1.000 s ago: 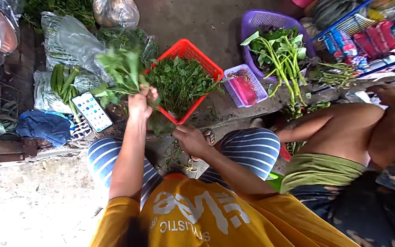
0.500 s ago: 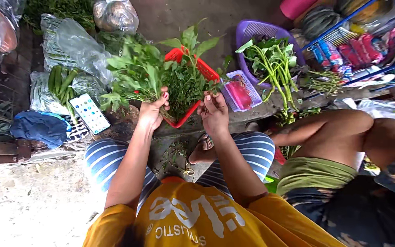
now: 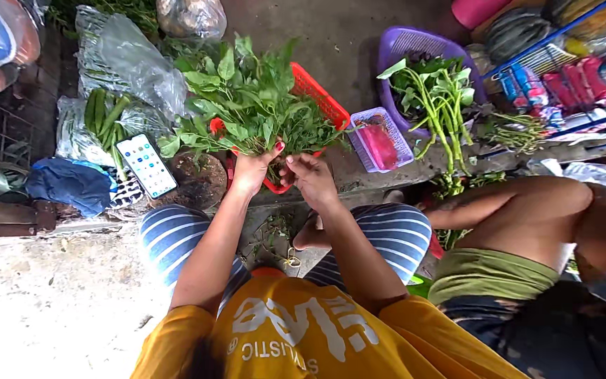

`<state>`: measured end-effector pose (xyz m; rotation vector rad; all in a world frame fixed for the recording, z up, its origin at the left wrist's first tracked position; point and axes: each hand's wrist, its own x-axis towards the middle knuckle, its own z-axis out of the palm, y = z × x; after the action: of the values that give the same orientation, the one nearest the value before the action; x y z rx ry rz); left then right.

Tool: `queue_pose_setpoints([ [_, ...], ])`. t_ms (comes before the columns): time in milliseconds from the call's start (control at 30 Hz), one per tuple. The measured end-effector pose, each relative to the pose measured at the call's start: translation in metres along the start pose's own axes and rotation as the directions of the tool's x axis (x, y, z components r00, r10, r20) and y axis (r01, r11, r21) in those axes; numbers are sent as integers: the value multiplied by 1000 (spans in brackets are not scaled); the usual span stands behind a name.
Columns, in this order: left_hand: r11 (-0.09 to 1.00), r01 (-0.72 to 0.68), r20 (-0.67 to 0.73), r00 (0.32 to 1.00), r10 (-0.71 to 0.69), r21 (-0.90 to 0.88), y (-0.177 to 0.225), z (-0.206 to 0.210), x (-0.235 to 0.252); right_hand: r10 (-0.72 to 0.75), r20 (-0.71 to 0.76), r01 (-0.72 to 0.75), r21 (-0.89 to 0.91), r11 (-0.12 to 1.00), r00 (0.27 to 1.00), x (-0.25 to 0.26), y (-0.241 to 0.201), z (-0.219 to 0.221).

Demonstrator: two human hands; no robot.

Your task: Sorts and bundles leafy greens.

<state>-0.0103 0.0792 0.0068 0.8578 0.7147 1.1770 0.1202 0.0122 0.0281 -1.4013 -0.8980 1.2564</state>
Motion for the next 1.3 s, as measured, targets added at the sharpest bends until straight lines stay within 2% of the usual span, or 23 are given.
queue_pose_setpoints([
  [67, 1000, -17, -18, 1000, 17, 16, -4, 1, 2, 38, 53, -33, -89, 995, 998, 2, -1, -7],
  [100, 1000, -4, -36, 999, 4, 13, -5, 2, 2, 12, 68, -1, -160, 987, 998, 2, -1, -10],
  [167, 998, 61, -81, 995, -64, -35, -4, 2, 1, -143, 86, 163, -329, 930, 986, 1, 4, -11],
  [267, 953, 264, -94, 956, -279, -146, 2, 4, 1, -453, 154, 457, -553, 697, 878, 3, 16, -11],
  [333, 894, 408, -83, 900, -427, -184, 6, 6, 0, -583, 238, 577, -639, 508, 777, 2, 16, -11],
  [433, 816, 557, -94, 814, -574, -158, 16, 10, -4, -629, 392, 663, -697, 273, 671, 1, 6, -14],
  [500, 823, 553, -103, 818, -566, -132, 19, 10, -6, -609, 472, 709, -668, 226, 638, -1, 0, -18],
  [567, 875, 460, -155, 863, -481, -153, 14, 2, 1, -508, 533, 723, -609, 326, 677, -17, -7, -17],
  [633, 945, 287, -242, 917, -318, -154, 10, -14, 17, -371, 587, 693, -562, 452, 719, -48, -1, -10],
  [700, 985, 112, -246, 959, -143, -134, 7, -25, 28, -246, 556, 579, -571, 581, 794, -60, 26, -17],
  [733, 986, 72, -208, 973, -102, -147, 8, -28, 29, -143, 507, 478, -629, 613, 850, -61, 41, -27],
  [767, 984, 64, -165, 982, -92, -166, 9, -27, 27, 18, 457, 361, -725, 587, 889, -62, 56, -40],
  [800, 981, 72, -117, 989, -94, -179, 10, -24, 23, 231, 399, 252, -839, 482, 887, -61, 68, -52],
  [833, 981, 83, -71, 993, -97, -178, 10, -21, 19, 455, 310, 159, -927, 338, 835, -61, 75, -57],
  [867, 982, 96, -28, 994, -102, -165, 12, -19, 16, 601, 230, 97, -965, 245, 766, -60, 77, -60],
  [900, 983, 106, 5, 994, -106, -151, 13, -16, 14, 630, 215, 69, -966, 247, 746, -59, 74, -63],
  [933, 984, 115, 30, 993, -112, -138, 13, -14, 12, 554, 260, 77, -940, 332, 791, -59, 68, -66],
  [967, 985, 124, 49, 992, -119, -120, 12, -12, 8, 408, 314, 112, -887, 448, 857, -58, 56, -67],
  [1033, 988, 141, 95, 986, -135, -67, 10, -7, 3, 39, 315, 229, -763, 605, 948, -51, 31, -60],
  [1100, 987, 159, 143, 977, -155, -17, 8, -2, -1, -240, 204, 315, -639, 701, 949, -37, 9, -46],
  [1167, 983, 184, 176, 967, -183, 11, 6, 3, -4, -344, 107, 343, -556, 758, 933, -25, -11, -31],
  [1300, 973, 229, 116, 967, -228, 0, 3, 7, -7, -378, 13, 342, -452, 824, 926, -6, -18, -7],
])
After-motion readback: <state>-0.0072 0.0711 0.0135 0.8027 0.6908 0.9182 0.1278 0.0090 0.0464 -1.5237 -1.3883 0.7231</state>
